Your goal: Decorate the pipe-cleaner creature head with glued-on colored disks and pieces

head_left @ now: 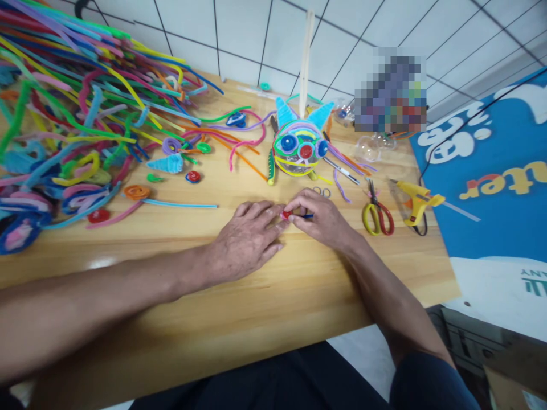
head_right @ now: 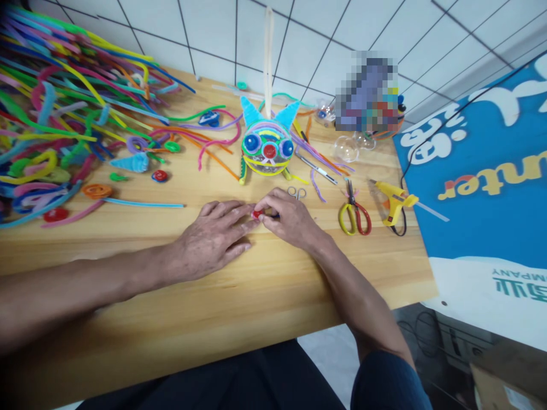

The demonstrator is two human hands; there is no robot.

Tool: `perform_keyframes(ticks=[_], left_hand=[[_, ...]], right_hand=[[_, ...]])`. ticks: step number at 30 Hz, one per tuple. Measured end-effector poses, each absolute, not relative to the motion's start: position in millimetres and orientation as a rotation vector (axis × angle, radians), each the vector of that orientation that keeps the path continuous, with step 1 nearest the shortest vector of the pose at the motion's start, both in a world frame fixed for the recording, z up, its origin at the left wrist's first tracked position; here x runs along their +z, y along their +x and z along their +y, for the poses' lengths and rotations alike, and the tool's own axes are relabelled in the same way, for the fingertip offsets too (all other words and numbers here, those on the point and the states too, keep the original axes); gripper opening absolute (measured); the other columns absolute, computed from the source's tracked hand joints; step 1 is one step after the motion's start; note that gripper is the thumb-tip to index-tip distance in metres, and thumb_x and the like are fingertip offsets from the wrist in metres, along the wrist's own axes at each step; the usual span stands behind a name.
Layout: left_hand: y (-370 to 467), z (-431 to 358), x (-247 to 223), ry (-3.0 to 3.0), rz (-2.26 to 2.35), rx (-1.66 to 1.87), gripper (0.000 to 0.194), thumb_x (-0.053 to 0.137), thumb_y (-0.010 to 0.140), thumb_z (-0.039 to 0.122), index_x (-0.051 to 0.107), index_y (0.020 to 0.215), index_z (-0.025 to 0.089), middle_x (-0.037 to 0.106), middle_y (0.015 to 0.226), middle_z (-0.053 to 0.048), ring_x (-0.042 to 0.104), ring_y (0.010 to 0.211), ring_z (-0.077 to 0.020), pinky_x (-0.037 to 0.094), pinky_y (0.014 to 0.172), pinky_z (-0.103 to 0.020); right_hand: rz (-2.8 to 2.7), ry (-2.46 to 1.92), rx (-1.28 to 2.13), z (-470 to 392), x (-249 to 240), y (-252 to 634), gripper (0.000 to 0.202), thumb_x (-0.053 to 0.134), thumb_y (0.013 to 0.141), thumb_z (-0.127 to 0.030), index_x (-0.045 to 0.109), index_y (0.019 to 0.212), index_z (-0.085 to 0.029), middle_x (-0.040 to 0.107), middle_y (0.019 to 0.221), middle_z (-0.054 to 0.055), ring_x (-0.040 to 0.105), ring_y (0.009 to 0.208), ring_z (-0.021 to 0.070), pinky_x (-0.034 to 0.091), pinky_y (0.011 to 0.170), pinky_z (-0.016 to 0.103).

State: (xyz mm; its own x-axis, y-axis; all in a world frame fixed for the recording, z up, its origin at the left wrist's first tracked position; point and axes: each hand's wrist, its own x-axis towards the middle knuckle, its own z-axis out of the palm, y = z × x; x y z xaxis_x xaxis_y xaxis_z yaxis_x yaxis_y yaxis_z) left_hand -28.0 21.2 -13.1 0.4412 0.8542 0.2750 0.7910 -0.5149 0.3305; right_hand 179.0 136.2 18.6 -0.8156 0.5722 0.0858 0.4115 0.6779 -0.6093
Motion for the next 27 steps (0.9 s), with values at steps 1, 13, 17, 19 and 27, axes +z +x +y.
perform_keyframes(ticks=[1, 13, 17, 19, 27], left_hand=[[-28.0, 21.2, -13.0, 2.533, 1.457, 0.617, 0.039, 0.057, 0.102, 0.034, 0.066, 0.136, 0.016, 0.062, 0.144, -0.018, 0.051, 0.134, -0.0377, 0.042, 0.107, -0.055], [-27.8, 21.4, -13.0, 2.522, 1.456, 0.635, 0.039, 0.057, 0.102, 0.034, 0.067, 0.135, 0.016, 0.062, 0.145, -0.018, 0.052, 0.135, -0.0387, 0.043, 0.106, -0.057], [-27.9, 21.5, -12.6, 2.534, 1.459, 0.633, 0.039, 0.057, 0.102, 0.034, 0.067, 0.135, 0.015, 0.062, 0.145, -0.018, 0.053, 0.134, -0.0388, 0.044, 0.106, -0.057], [-27.9, 21.6, -12.5, 2.539, 1.461, 0.636, 0.039, 0.057, 0.102, 0.034, 0.067, 0.135, 0.015, 0.062, 0.145, -0.018, 0.053, 0.134, -0.0386, 0.044, 0.107, -0.056], [-28.1, 21.2, -11.7, 2.520, 1.452, 0.626, 0.040, 0.059, 0.101, 0.033, 0.067, 0.136, 0.015, 0.061, 0.146, -0.019, 0.052, 0.134, -0.0387, 0.044, 0.106, -0.057]], right_hand=[[-2.622, -0.799, 0.843, 135.6, 18.5, 178.6, 0.015, 0.063, 0.091, -0.013, 0.069, 0.101, -0.023, 0.064, 0.096, 0.003, 0.061, 0.083, 0.0164, 0.047, 0.077, 0.031], [-2.552, -0.951, 0.786, 129.8, 16.3, 172.5, 0.010, 0.064, 0.085, -0.014, 0.065, 0.090, -0.022, 0.062, 0.087, 0.002, 0.058, 0.077, 0.0166, 0.044, 0.071, 0.031], [-2.539, -0.963, 0.757, 128.4, 13.6, 171.6, 0.010, 0.064, 0.084, -0.013, 0.065, 0.089, -0.021, 0.062, 0.087, 0.002, 0.057, 0.074, 0.0157, 0.044, 0.070, 0.031], [-2.536, -0.973, 0.738, 127.6, 12.8, 171.2, 0.010, 0.065, 0.084, -0.013, 0.065, 0.089, -0.021, 0.061, 0.086, 0.002, 0.056, 0.074, 0.0157, 0.044, 0.070, 0.031], [-2.491, -0.974, 0.927, 130.2, 20.8, 176.0, 0.012, 0.066, 0.084, -0.014, 0.067, 0.092, -0.021, 0.061, 0.086, 0.001, 0.056, 0.074, 0.0146, 0.044, 0.070, 0.029]])
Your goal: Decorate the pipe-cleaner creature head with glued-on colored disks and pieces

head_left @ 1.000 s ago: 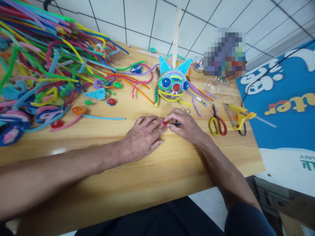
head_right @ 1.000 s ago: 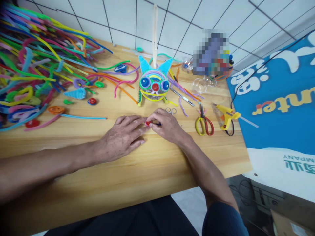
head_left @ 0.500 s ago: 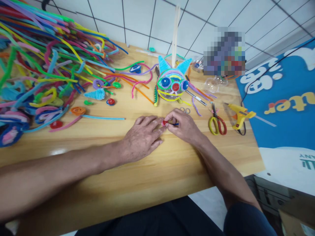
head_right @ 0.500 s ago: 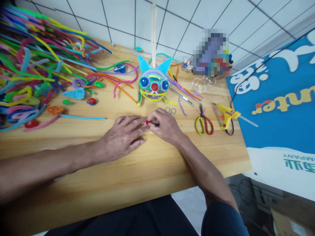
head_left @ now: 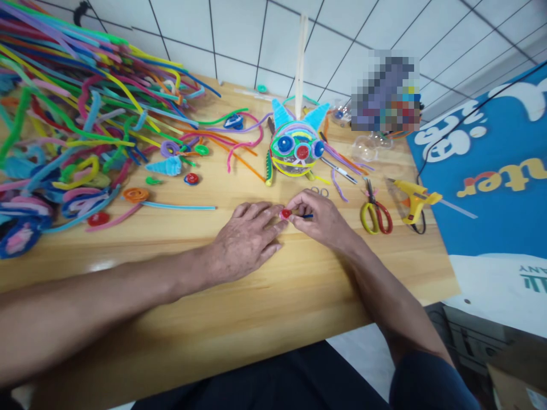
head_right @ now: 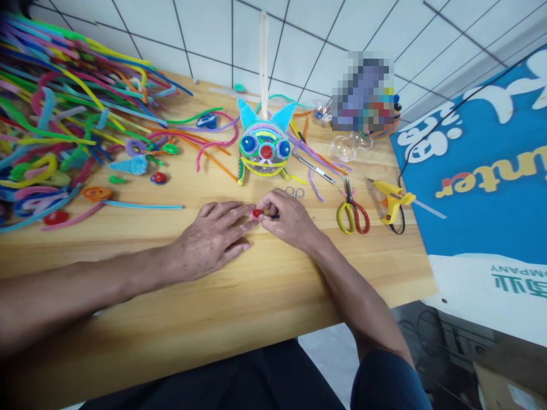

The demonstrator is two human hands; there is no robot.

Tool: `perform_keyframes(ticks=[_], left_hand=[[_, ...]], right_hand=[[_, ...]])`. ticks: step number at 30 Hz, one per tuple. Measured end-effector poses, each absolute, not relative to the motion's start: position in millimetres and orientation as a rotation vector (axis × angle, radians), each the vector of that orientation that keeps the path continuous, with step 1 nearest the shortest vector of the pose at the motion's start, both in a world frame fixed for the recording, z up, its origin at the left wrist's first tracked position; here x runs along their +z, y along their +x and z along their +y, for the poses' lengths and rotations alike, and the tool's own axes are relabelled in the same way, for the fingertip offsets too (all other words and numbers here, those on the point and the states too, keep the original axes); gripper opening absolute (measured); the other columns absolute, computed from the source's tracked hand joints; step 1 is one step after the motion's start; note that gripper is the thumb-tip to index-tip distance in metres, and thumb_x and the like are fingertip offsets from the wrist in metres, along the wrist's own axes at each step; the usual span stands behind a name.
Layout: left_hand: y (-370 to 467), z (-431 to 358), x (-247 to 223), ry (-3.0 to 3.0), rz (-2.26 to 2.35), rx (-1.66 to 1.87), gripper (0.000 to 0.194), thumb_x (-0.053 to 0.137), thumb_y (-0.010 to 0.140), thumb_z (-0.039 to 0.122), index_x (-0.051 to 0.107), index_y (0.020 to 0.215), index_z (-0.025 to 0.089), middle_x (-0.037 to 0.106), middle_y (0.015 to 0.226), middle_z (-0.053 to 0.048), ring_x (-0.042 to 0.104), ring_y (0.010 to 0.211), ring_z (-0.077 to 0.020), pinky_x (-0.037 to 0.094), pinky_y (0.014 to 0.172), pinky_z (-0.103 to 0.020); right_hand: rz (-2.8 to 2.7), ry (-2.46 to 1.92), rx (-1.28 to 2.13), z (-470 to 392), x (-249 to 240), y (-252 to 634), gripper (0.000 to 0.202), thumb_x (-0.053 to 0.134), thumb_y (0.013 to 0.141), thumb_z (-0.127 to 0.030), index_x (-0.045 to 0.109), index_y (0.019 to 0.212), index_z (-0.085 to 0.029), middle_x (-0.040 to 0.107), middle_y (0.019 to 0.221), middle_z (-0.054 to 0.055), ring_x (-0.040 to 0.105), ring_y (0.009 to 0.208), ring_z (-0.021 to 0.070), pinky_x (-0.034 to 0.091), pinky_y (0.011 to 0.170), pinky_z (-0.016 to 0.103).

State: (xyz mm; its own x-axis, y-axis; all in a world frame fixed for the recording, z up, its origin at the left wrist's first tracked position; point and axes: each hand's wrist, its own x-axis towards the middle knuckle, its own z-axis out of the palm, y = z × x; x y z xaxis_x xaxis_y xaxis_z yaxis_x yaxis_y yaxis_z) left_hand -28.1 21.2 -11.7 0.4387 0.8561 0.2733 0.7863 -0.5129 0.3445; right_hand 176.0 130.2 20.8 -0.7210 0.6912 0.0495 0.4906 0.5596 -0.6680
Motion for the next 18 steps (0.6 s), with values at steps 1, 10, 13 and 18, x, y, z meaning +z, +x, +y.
perform_keyframes(ticks=[1, 10, 13, 18], left_hand=[[-28, 21, -12, 2.520, 1.451, 0.631, 0.039, 0.059, 0.102, 0.033, 0.067, 0.136, 0.015, 0.061, 0.146, -0.019, 0.052, 0.135, -0.0385, 0.044, 0.107, -0.057], [-28, 21, -14, 2.562, 1.469, 0.640, 0.038, 0.056, 0.103, 0.032, 0.067, 0.135, 0.016, 0.063, 0.144, -0.018, 0.054, 0.133, -0.0378, 0.046, 0.105, -0.057], [-29, 21, -12, 2.539, 1.457, 0.660, 0.036, 0.055, 0.102, 0.032, 0.068, 0.132, 0.017, 0.063, 0.144, -0.016, 0.055, 0.132, -0.0381, 0.047, 0.104, -0.058], [-37, 26, -7, 2.430, 1.462, 0.799, 0.030, 0.051, 0.104, 0.031, 0.067, 0.125, 0.016, 0.064, 0.144, -0.015, 0.057, 0.129, -0.0323, 0.048, 0.104, -0.053]], right_hand=[[-2.479, -0.974, 0.952, 131, 21, 177, 0.012, 0.066, 0.084, -0.014, 0.067, 0.093, -0.021, 0.061, 0.086, 0.000, 0.056, 0.074, 0.0143, 0.044, 0.069, 0.029], [-2.485, -0.897, 0.822, 129, 9, 175, 0.015, 0.064, 0.084, -0.007, 0.069, 0.091, -0.019, 0.061, 0.088, 0.001, 0.059, 0.076, 0.0139, 0.046, 0.073, 0.028], [-2.474, -0.897, 0.816, 128, 9, 175, 0.013, 0.064, 0.085, -0.008, 0.068, 0.090, -0.019, 0.062, 0.088, 0.001, 0.059, 0.076, 0.0139, 0.046, 0.074, 0.028], [-2.460, -0.898, 0.820, 128, 8, 175, 0.016, 0.065, 0.083, -0.006, 0.069, 0.090, -0.020, 0.063, 0.087, 0.000, 0.059, 0.075, 0.0128, 0.045, 0.072, 0.026]])
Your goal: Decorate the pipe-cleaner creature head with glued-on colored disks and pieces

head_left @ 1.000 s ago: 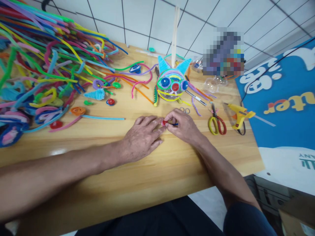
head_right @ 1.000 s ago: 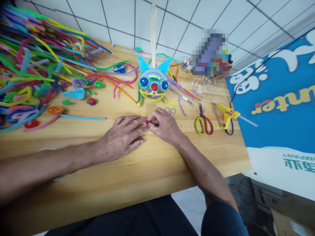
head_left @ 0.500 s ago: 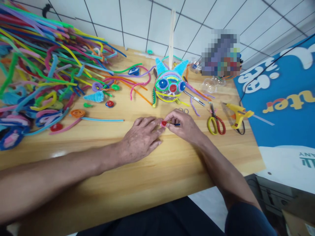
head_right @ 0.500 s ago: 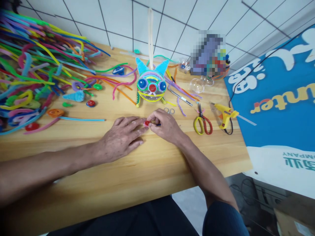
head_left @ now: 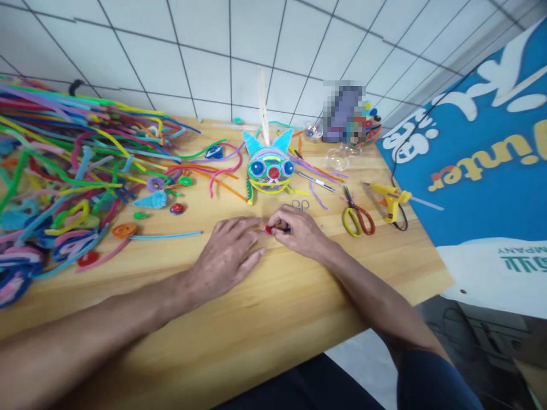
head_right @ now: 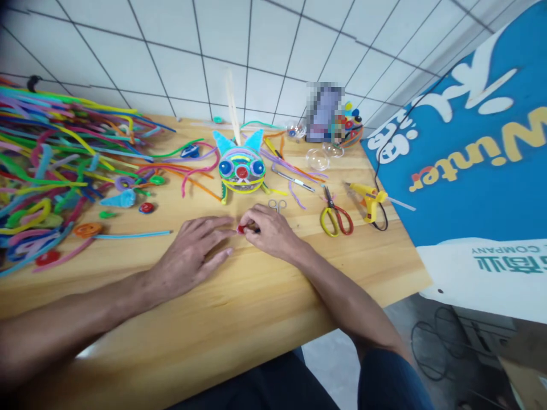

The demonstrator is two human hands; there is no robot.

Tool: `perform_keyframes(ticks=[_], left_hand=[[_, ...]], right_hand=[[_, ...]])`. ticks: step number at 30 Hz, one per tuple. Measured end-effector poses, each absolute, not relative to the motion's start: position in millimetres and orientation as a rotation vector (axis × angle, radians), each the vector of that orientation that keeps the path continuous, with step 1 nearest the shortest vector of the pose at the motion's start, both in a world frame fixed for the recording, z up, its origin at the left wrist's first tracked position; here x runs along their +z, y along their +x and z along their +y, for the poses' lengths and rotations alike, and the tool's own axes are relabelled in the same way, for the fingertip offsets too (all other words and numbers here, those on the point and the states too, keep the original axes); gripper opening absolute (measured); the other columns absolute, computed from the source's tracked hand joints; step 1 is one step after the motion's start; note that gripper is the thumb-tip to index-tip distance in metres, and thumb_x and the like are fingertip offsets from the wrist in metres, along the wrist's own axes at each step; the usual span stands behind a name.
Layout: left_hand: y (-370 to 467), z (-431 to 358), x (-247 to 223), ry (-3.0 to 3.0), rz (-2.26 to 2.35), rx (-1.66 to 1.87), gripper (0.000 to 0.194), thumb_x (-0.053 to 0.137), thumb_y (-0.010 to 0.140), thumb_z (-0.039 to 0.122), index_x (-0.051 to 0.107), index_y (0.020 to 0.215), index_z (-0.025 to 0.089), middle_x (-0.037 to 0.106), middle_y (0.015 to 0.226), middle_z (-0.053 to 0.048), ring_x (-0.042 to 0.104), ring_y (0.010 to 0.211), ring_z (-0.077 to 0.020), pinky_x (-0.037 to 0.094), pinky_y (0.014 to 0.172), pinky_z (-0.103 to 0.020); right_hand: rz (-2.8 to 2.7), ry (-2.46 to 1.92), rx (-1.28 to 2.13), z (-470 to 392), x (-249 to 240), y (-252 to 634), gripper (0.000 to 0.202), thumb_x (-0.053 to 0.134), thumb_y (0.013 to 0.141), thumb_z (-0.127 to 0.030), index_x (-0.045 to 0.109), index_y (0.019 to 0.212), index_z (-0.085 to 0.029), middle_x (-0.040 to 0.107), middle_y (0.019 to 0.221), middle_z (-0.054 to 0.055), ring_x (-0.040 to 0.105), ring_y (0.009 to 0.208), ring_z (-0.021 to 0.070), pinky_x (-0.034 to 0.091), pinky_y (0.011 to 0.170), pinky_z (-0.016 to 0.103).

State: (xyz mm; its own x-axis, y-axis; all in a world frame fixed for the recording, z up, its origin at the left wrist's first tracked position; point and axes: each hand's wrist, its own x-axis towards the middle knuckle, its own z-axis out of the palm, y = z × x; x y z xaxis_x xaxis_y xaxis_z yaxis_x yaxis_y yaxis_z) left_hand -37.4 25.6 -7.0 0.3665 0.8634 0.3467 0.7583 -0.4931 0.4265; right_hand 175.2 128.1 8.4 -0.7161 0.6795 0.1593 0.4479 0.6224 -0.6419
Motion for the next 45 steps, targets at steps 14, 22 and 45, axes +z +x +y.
perform_keyframes(ticks=[14, 22, 45], left_hand=[[-44, 39, -10, 2.405, 1.478, 0.649, 0.036, 0.047, 0.103, 0.026, 0.055, 0.136, 0.016, 0.061, 0.144, -0.015, 0.055, 0.128, -0.0328, 0.046, 0.101, -0.054], [-44, 39, -7, 2.378, 1.469, 0.623, 0.034, 0.047, 0.102, 0.022, 0.056, 0.135, 0.018, 0.061, 0.145, -0.014, 0.054, 0.128, -0.0316, 0.045, 0.101, -0.053], [-42, 38, -4, 2.315, 1.479, 0.640, 0.033, 0.047, 0.103, 0.029, 0.059, 0.134, 0.023, 0.059, 0.147, -0.012, 0.051, 0.129, -0.0309, 0.042, 0.103, -0.052]], right_hand=[[-2.438, -0.872, 0.811, 129, 7, 177, 0.017, 0.063, 0.083, -0.005, 0.069, 0.090, -0.019, 0.063, 0.087, 0.001, 0.058, 0.075, 0.0127, 0.044, 0.071, 0.025], [-2.404, -0.852, 0.885, 134, 8, 179, 0.017, 0.062, 0.081, -0.005, 0.068, 0.089, -0.019, 0.060, 0.084, -0.001, 0.054, 0.070, 0.0117, 0.043, 0.069, 0.026], [-2.476, -0.910, 0.785, 129, 6, 175, 0.019, 0.062, 0.082, -0.006, 0.068, 0.091, -0.021, 0.067, 0.091, 0.003, 0.060, 0.080, 0.0160, 0.045, 0.074, 0.028]])
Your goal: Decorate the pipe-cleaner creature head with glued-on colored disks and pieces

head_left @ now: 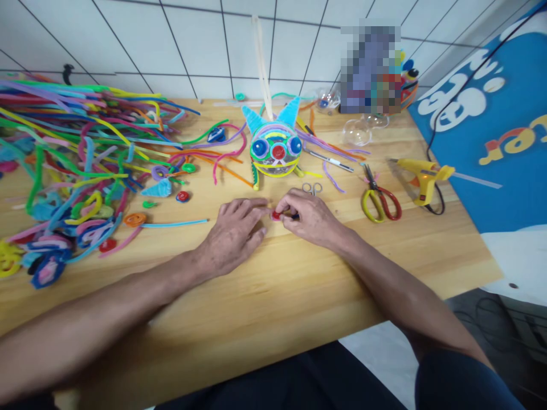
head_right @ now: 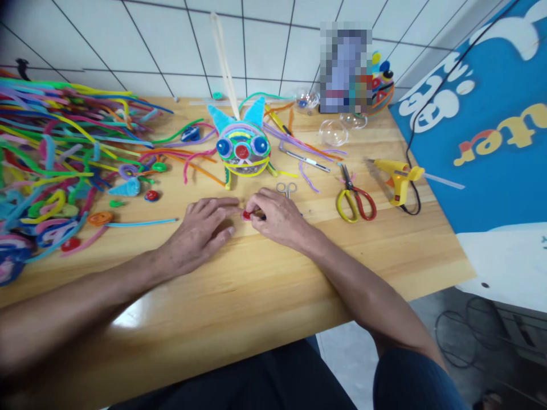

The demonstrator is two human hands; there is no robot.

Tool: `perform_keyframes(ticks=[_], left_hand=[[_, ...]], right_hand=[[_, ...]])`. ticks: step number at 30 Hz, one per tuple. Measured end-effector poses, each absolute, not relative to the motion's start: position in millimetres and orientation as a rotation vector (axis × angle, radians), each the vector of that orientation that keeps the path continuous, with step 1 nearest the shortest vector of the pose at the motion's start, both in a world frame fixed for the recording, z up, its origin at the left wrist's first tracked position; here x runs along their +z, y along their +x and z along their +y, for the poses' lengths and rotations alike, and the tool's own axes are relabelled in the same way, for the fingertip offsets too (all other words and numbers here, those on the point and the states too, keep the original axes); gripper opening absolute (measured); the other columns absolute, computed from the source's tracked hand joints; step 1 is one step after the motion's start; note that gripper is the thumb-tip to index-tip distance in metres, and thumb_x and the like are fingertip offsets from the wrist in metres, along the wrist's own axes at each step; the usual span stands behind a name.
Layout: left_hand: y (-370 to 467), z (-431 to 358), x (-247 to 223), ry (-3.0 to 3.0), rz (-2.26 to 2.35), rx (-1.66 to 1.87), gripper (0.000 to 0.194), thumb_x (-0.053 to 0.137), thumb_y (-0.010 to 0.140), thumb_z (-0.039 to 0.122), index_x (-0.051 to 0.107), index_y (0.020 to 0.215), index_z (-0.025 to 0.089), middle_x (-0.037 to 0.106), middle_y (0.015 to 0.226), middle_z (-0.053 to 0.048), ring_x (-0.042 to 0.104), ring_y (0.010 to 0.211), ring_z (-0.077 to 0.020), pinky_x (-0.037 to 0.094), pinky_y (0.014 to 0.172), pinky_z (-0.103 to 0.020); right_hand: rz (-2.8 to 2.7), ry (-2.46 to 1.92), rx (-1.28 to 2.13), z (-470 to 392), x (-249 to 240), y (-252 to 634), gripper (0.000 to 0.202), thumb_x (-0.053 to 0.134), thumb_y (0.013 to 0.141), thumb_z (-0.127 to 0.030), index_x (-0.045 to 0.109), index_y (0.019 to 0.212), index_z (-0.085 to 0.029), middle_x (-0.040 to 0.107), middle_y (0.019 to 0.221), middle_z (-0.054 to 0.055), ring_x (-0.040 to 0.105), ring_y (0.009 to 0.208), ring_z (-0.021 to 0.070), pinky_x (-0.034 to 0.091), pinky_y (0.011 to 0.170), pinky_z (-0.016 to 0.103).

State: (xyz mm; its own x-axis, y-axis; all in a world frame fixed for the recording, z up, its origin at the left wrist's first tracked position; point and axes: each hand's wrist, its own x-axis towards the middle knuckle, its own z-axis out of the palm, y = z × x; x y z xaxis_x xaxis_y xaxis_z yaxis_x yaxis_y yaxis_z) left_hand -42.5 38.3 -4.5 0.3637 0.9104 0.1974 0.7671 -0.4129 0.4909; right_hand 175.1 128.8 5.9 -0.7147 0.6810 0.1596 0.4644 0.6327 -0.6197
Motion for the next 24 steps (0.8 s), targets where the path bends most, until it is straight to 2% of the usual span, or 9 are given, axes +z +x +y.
perform_keyframes(ticks=[7, 18, 24], left_hand=[[-39.2, 35.8, -4.1, 2.393, 1.447, 0.618, 0.028, 0.048, 0.102, 0.022, 0.067, 0.122, 0.022, 0.064, 0.143, -0.010, 0.053, 0.126, -0.0319, 0.041, 0.101, -0.052], [-43.1, 38.0, -1.4, 2.301, 1.405, 0.666, 0.031, 0.046, 0.103, 0.025, 0.058, 0.131, 0.019, 0.064, 0.140, -0.012, 0.056, 0.128, -0.0298, 0.042, 0.104, -0.050], [-40.0, 36.6, -6.1, 2.391, 1.450, 0.609, 0.036, 0.046, 0.102, 0.023, 0.062, 0.134, 0.023, 0.062, 0.144, -0.012, 0.055, 0.126, -0.0316, 0.042, 0.101, -0.052]], right_hand=[[-2.445, -0.904, 0.797, 127.9, 6.4, 174.8, 0.015, 0.063, 0.083, -0.008, 0.069, 0.090, -0.019, 0.066, 0.090, 0.003, 0.060, 0.077, 0.0150, 0.044, 0.072, 0.028], [-2.444, -1.014, 0.725, 123.7, 5.1, 169.1, 0.014, 0.064, 0.080, -0.008, 0.066, 0.085, -0.021, 0.067, 0.089, 0.003, 0.063, 0.084, 0.0183, 0.046, 0.075, 0.030], [-2.451, -1.019, 0.711, 122.9, 5.1, 168.7, 0.013, 0.065, 0.082, -0.010, 0.065, 0.087, -0.022, 0.068, 0.092, 0.004, 0.063, 0.085, 0.0189, 0.047, 0.076, 0.031]])
